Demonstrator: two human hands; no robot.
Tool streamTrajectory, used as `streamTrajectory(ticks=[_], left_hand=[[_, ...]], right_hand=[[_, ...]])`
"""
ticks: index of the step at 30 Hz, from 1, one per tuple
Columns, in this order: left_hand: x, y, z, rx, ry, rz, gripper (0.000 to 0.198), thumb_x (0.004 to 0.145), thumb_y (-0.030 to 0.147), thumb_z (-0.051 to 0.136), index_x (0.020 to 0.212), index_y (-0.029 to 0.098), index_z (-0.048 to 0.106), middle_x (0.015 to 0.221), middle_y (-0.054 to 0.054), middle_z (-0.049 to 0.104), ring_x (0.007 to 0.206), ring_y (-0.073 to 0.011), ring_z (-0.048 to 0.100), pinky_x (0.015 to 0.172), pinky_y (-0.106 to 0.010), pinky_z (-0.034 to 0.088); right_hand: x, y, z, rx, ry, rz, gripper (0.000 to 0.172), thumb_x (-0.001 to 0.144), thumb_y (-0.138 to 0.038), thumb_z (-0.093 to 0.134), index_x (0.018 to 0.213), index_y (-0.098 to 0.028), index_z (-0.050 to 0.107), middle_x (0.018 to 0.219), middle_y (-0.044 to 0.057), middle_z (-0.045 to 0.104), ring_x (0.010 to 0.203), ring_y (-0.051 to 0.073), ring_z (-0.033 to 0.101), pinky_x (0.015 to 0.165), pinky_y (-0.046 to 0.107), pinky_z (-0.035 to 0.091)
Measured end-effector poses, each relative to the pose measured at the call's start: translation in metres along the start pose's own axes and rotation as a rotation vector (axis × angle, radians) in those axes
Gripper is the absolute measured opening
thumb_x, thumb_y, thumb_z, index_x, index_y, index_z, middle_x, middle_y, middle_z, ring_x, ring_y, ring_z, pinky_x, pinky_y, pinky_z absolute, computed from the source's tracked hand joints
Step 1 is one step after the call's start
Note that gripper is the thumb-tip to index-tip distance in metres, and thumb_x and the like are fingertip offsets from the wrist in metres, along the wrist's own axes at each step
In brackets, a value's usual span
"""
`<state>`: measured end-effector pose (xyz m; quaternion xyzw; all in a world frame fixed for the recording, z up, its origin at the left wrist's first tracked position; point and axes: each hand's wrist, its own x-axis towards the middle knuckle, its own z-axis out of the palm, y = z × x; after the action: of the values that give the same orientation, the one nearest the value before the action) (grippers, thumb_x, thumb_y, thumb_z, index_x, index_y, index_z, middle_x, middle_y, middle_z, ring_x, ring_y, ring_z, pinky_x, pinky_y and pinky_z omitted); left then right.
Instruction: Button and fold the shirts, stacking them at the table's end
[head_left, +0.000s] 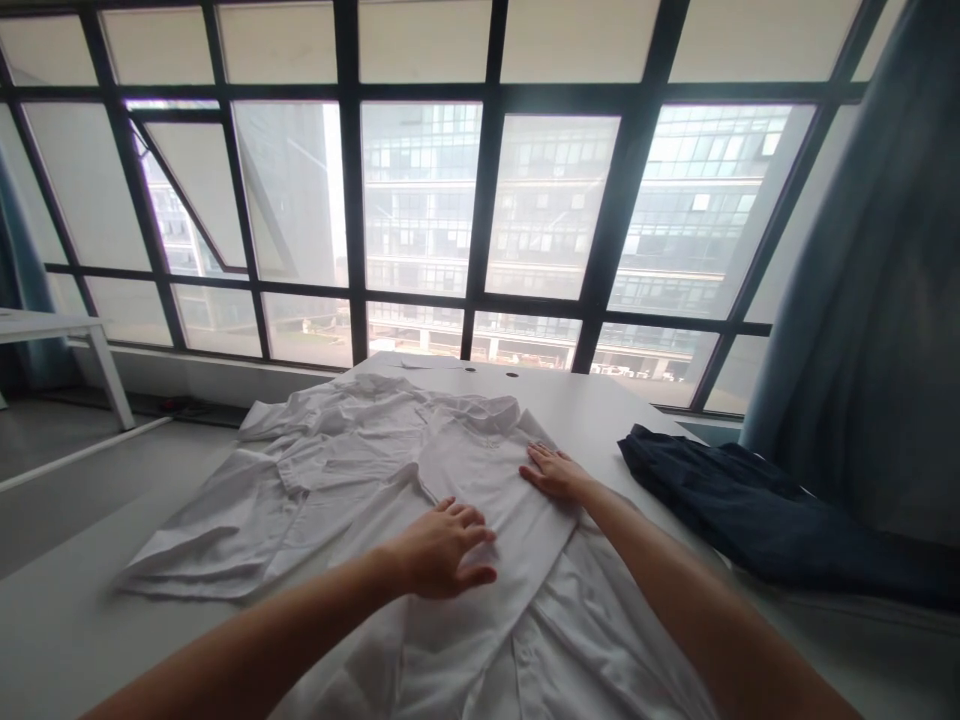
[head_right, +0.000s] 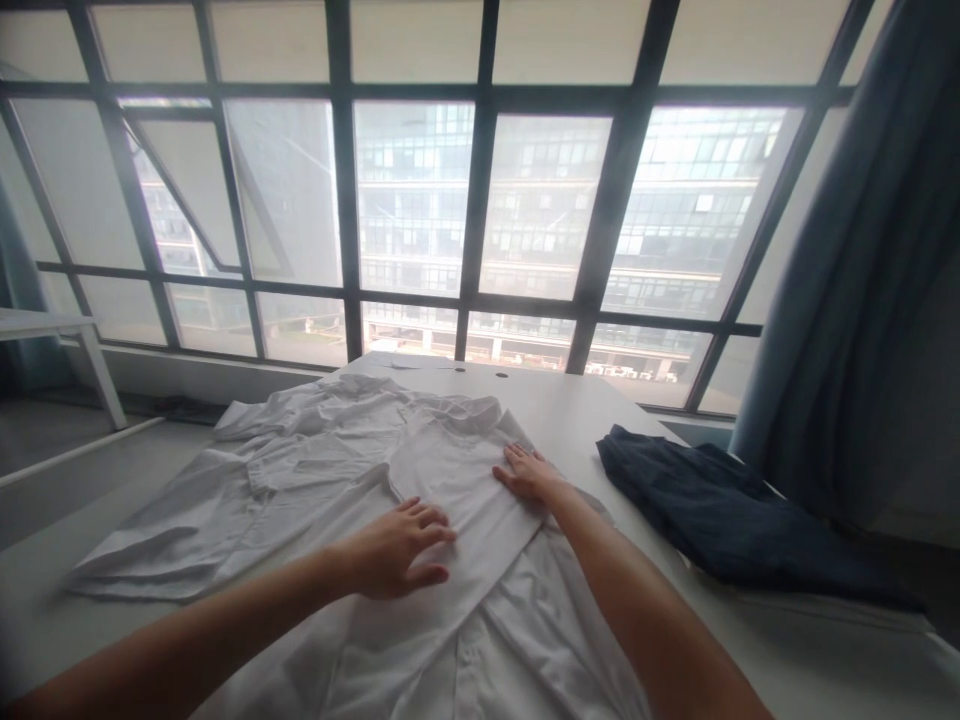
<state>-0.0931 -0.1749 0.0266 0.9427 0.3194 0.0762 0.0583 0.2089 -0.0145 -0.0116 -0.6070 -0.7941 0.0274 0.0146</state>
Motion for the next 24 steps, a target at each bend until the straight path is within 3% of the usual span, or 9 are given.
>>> streamTrajectory(ticks=[4,6,13,20,24], left_hand=[[0.015,-0.019,0.012,-0.065,-0.026,0.074,0.073,0.093,0.063,0.043,0.151,0.019,0.038,0.158,-0.015,0.031,0.147,-0.031,0.024,0.12,-0.05,0.019],[0.016,-0.025,0.017,-0.112,-0.046,0.074,0.075,0.094,0.065,0.038,0.153,0.02,0.033,0.16,-0.014,0.026,0.148,-0.0303,0.021,0.121,-0.05,0.017],[0.014,-0.028,0.017,-0.175,-0.06,0.07,0.076,0.094,0.068,0.033,0.155,0.022,0.028,0.162,-0.011,0.021,0.149,-0.0311,0.016,0.121,-0.051,0.015],[0.02,-0.037,0.025,-0.188,-0.063,0.094,0.08,0.094,0.069,0.032,0.155,0.019,0.028,0.16,-0.015,0.022,0.149,-0.0332,0.016,0.12,-0.055,0.015],[0.022,-0.04,0.031,-0.17,-0.067,0.099,0.08,0.093,0.07,0.031,0.155,0.018,0.029,0.16,-0.016,0.023,0.149,-0.0338,0.016,0.12,-0.056,0.014]], right_hand=[[0.032,0.005,0.002,0.025,-0.01,0.046,0.072,0.103,-0.06,0.029,0.157,-0.014,0.026,0.159,0.008,0.016,0.147,0.024,0.014,0.12,0.042,0.012],[0.049,0.013,0.004,0.024,-0.008,0.063,0.072,0.103,-0.061,0.027,0.158,-0.014,0.025,0.16,0.008,0.015,0.147,0.024,0.013,0.12,0.043,0.012],[0.103,0.039,0.008,0.044,0.004,0.124,0.068,0.104,-0.058,0.026,0.158,-0.017,0.021,0.16,0.004,0.011,0.147,0.021,0.01,0.119,0.046,0.014],[0.134,0.052,0.008,0.085,0.012,0.21,0.067,0.104,-0.058,0.023,0.159,-0.019,0.02,0.16,0.005,0.013,0.147,0.022,0.012,0.12,0.047,0.014],[0.145,0.058,0.01,0.097,0.104,0.299,0.064,0.105,-0.052,0.027,0.154,-0.012,0.033,0.157,0.012,0.025,0.144,0.024,0.025,0.117,0.042,0.022]])
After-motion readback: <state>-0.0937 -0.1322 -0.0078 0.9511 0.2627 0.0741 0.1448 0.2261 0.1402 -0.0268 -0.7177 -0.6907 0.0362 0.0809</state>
